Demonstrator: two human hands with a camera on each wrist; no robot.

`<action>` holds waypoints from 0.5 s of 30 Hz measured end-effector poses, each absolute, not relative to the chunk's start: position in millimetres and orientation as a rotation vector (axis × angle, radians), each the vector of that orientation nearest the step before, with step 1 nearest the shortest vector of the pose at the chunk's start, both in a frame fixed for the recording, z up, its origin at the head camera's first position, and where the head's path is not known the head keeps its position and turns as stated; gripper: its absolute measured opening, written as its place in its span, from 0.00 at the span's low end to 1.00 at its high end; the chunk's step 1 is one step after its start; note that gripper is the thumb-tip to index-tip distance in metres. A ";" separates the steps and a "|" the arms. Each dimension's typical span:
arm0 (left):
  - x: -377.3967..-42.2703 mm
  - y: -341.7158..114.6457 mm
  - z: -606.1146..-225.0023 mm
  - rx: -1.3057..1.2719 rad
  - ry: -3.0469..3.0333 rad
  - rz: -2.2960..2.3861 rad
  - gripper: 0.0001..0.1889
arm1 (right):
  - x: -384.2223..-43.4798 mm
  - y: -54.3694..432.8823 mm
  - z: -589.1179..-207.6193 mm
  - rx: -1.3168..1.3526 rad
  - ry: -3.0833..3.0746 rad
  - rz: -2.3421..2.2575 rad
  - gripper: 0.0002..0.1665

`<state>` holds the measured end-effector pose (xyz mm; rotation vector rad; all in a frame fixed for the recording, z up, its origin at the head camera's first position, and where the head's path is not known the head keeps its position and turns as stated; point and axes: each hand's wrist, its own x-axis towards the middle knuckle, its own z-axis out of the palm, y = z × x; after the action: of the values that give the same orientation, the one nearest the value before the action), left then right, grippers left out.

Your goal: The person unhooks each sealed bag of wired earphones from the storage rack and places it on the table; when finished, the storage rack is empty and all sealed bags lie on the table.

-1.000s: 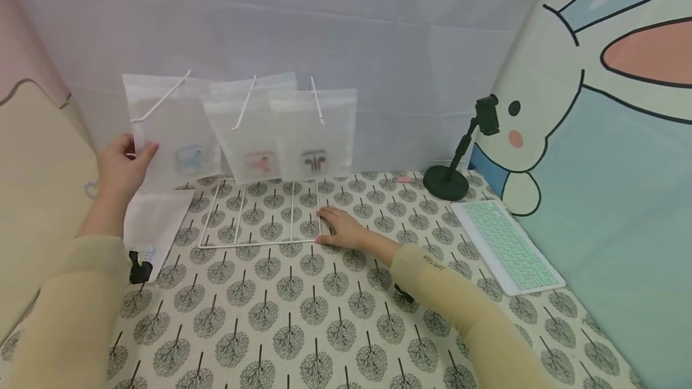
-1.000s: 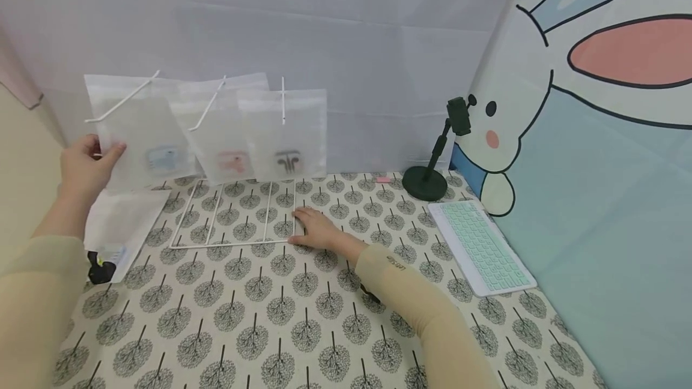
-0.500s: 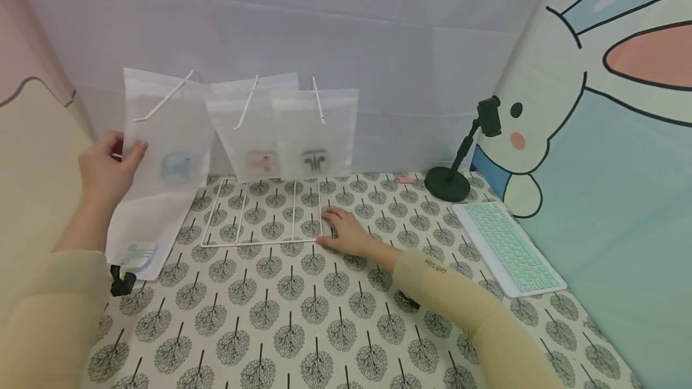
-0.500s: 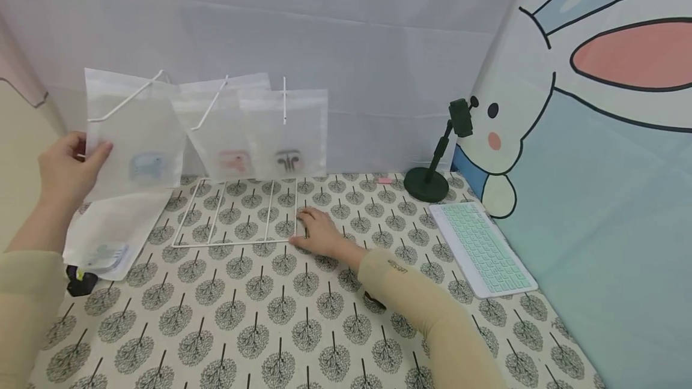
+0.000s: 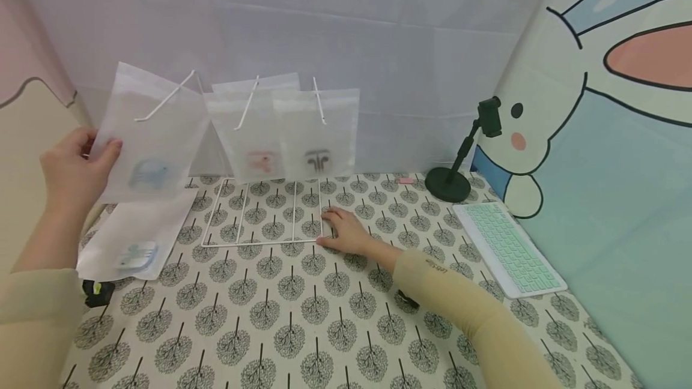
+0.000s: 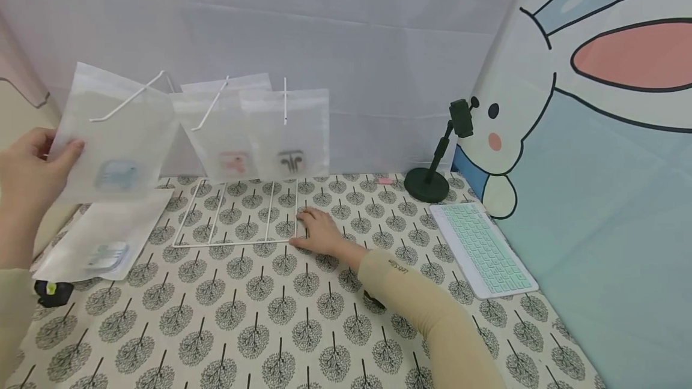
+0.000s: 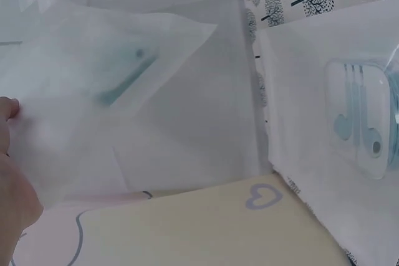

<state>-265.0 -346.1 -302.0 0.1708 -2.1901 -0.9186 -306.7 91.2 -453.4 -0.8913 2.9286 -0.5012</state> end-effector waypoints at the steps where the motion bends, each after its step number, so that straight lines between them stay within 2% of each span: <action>1: -263.3 -346.5 -300.6 0.172 -2.195 -0.898 0.06 | -307.1 91.3 -453.1 -0.890 2.925 -0.503 0.42; 4: -257.8 -346.6 -297.0 0.177 -2.208 -0.844 0.14 | -307.3 91.4 -452.2 -0.878 2.918 -0.497 0.42; 15: -238.9 -346.4 -286.6 0.217 -2.255 -0.803 0.16 | -309.1 90.6 -452.7 -0.856 2.917 -0.466 0.42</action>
<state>-238.9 -346.4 -286.6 0.2166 -2.2548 -0.8030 -309.1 90.6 -452.7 -0.8565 2.9167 -0.4663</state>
